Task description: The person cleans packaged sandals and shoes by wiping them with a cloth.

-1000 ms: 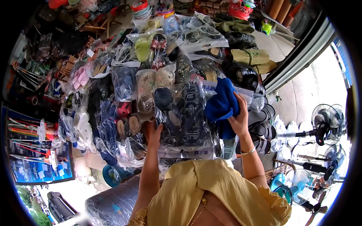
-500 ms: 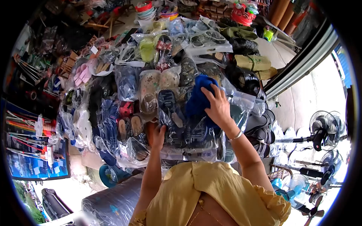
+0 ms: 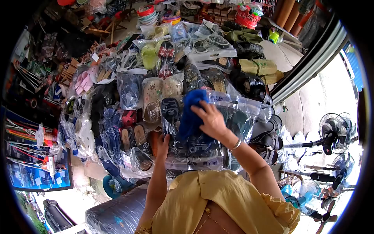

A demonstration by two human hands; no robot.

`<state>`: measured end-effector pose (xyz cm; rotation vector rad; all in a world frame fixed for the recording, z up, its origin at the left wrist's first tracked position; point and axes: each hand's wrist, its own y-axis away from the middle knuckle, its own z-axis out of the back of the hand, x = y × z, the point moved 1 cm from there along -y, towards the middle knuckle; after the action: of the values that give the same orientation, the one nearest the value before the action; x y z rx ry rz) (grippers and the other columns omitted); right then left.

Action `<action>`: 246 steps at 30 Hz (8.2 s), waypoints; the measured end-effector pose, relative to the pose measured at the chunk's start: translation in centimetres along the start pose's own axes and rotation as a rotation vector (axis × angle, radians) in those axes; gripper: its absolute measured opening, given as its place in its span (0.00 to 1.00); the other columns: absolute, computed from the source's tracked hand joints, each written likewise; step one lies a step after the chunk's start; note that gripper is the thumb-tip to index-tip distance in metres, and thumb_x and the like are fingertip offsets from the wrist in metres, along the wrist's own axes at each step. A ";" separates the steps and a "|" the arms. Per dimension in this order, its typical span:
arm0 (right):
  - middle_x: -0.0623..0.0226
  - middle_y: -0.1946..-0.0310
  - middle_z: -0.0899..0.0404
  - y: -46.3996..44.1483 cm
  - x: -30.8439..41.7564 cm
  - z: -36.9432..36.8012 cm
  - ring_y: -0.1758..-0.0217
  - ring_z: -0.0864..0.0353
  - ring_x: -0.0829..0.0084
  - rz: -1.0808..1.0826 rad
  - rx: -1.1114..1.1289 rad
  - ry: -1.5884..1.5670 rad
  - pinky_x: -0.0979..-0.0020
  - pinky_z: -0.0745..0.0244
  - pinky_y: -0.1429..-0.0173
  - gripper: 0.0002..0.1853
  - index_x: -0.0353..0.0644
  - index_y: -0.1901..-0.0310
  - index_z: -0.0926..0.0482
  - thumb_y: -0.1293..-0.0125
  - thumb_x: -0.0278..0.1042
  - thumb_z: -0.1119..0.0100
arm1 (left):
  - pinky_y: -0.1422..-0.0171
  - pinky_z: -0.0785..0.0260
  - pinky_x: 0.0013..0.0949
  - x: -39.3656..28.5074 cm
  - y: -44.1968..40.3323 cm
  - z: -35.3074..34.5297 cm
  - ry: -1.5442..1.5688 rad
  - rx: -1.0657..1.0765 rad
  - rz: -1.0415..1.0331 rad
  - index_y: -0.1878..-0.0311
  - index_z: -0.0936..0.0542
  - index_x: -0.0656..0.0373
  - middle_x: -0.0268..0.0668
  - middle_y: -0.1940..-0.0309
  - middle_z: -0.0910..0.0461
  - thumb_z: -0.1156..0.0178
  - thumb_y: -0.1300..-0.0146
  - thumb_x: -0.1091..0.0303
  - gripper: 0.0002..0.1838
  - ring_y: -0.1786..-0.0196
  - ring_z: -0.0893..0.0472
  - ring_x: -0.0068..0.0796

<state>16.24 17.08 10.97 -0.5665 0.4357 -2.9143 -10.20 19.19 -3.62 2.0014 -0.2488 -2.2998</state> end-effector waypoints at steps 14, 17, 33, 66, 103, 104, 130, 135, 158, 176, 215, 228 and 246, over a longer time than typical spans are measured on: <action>0.56 0.35 0.30 2.2 -1.6 -2.4 0.39 0.25 0.50 -0.018 0.039 -0.067 0.55 0.21 0.38 0.45 0.58 0.32 0.27 0.58 0.25 0.27 | 0.43 0.32 0.31 -0.1 -0.1 0.1 -0.005 0.028 -0.027 0.42 0.21 0.67 0.36 0.52 0.18 0.40 0.27 0.55 0.23 0.51 0.23 0.25; 0.56 0.35 0.30 0.4 -2.8 -1.4 0.40 0.25 0.49 -0.168 -0.075 -0.082 0.54 0.21 0.39 0.45 0.57 0.32 0.28 0.58 0.25 0.27 | 0.43 0.32 0.31 0.2 0.0 0.4 0.045 0.038 0.031 0.42 0.21 0.67 0.35 0.52 0.18 0.40 0.27 0.55 0.23 0.51 0.23 0.24; 0.54 0.33 0.31 0.0 -0.8 2.1 0.38 0.26 0.47 -0.068 -0.047 -0.080 0.55 0.22 0.37 0.47 0.54 0.31 0.27 0.60 0.23 0.28 | 0.27 0.41 0.38 -2.9 0.5 0.2 -0.250 0.041 0.231 0.34 0.23 0.65 0.44 0.36 0.22 0.39 0.29 0.49 0.31 0.32 0.26 0.43; 0.55 0.34 0.31 2.1 -1.4 -4.1 0.40 0.26 0.49 -0.031 -0.014 -0.191 0.54 0.22 0.37 0.47 0.59 0.30 0.31 0.58 0.27 0.28 | 0.33 0.35 0.34 -4.3 1.1 -0.6 -0.296 -0.112 0.214 0.36 0.24 0.67 0.45 0.44 0.19 0.44 0.26 0.42 0.34 0.41 0.22 0.35; 0.56 0.34 0.29 -2.9 0.0 -2.9 0.38 0.26 0.48 -0.100 -0.089 0.015 0.55 0.22 0.39 0.45 0.57 0.32 0.27 0.59 0.25 0.26 | 0.44 0.32 0.29 2.3 -2.4 0.4 0.172 0.093 -0.016 0.46 0.20 0.65 0.31 0.55 0.18 0.41 0.25 0.58 0.18 0.51 0.24 0.20; 0.56 0.34 0.29 -2.5 -0.7 -4.1 0.38 0.26 0.48 -0.132 -0.069 0.009 0.55 0.22 0.39 0.45 0.57 0.32 0.27 0.59 0.25 0.26 | 0.44 0.32 0.29 2.4 -2.6 0.3 0.173 0.102 -0.015 0.46 0.20 0.65 0.31 0.55 0.18 0.41 0.25 0.58 0.18 0.51 0.24 0.20; 0.55 0.34 0.30 -3.4 2.8 -6.4 0.41 0.25 0.49 -0.055 -0.068 -0.096 0.56 0.22 0.40 0.45 0.57 0.32 0.29 0.58 0.23 0.29 | 0.47 0.33 0.26 2.8 -2.9 0.6 0.249 0.163 -0.109 0.44 0.21 0.65 0.30 0.55 0.20 0.43 0.23 0.61 0.17 0.54 0.26 0.19; 0.54 0.35 0.30 -4.5 4.5 -2.7 0.43 0.25 0.50 0.004 -0.169 -0.057 0.56 0.21 0.42 0.46 0.56 0.32 0.27 0.60 0.22 0.30 | 0.45 0.34 0.28 3.4 -3.0 0.7 0.144 0.098 -0.126 0.44 0.21 0.65 0.31 0.55 0.20 0.51 0.20 0.56 0.21 0.53 0.26 0.20; 0.55 0.35 0.30 -6.4 4.3 -4.8 0.42 0.25 0.50 -0.064 -0.170 -0.113 0.53 0.21 0.41 0.44 0.57 0.33 0.27 0.57 0.23 0.31 | 0.34 0.34 0.30 5.7 -4.2 1.8 0.196 0.077 0.118 0.36 0.22 0.67 0.37 0.43 0.18 0.48 0.21 0.53 0.25 0.43 0.22 0.25; 0.54 0.33 0.31 -4.5 6.6 -8.4 0.41 0.25 0.48 0.163 -0.003 -0.115 0.54 0.22 0.39 0.45 0.59 0.32 0.28 0.58 0.23 0.31 | 0.33 0.35 0.33 5.5 -4.3 0.6 0.460 0.072 0.216 0.32 0.26 0.67 0.39 0.41 0.20 0.48 0.22 0.52 0.28 0.40 0.24 0.28; 0.57 0.35 0.30 3.4 8.1 -6.9 0.46 0.25 0.56 0.219 0.148 -0.018 0.58 0.24 0.44 0.38 0.60 0.33 0.24 0.50 0.25 0.38 | 0.48 0.28 0.29 6.8 -4.9 1.1 0.318 0.081 -0.033 0.45 0.20 0.62 0.33 0.57 0.18 0.49 0.22 0.57 0.19 0.55 0.21 0.24; 0.58 0.34 0.30 5.1 7.8 -6.3 0.46 0.25 0.58 0.178 0.174 0.049 0.60 0.25 0.44 0.35 0.61 0.33 0.25 0.47 0.29 0.40 | 0.42 0.31 0.31 5.5 -4.9 1.8 0.204 0.156 0.080 0.44 0.19 0.64 0.38 0.51 0.16 0.47 0.24 0.51 0.24 0.50 0.21 0.27; 0.56 0.34 0.31 2.0 6.4 -0.8 0.46 0.26 0.57 0.019 0.064 0.158 0.59 0.26 0.45 0.39 0.57 0.33 0.25 0.52 0.26 0.35 | 0.41 0.32 0.29 5.4 -4.6 1.4 0.124 0.078 0.083 0.46 0.19 0.65 0.34 0.55 0.17 0.49 0.22 0.54 0.22 0.51 0.22 0.25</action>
<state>10.18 14.18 11.90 -0.3235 0.3628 -2.9538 -12.16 22.91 -9.52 2.1178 -0.4102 -2.1390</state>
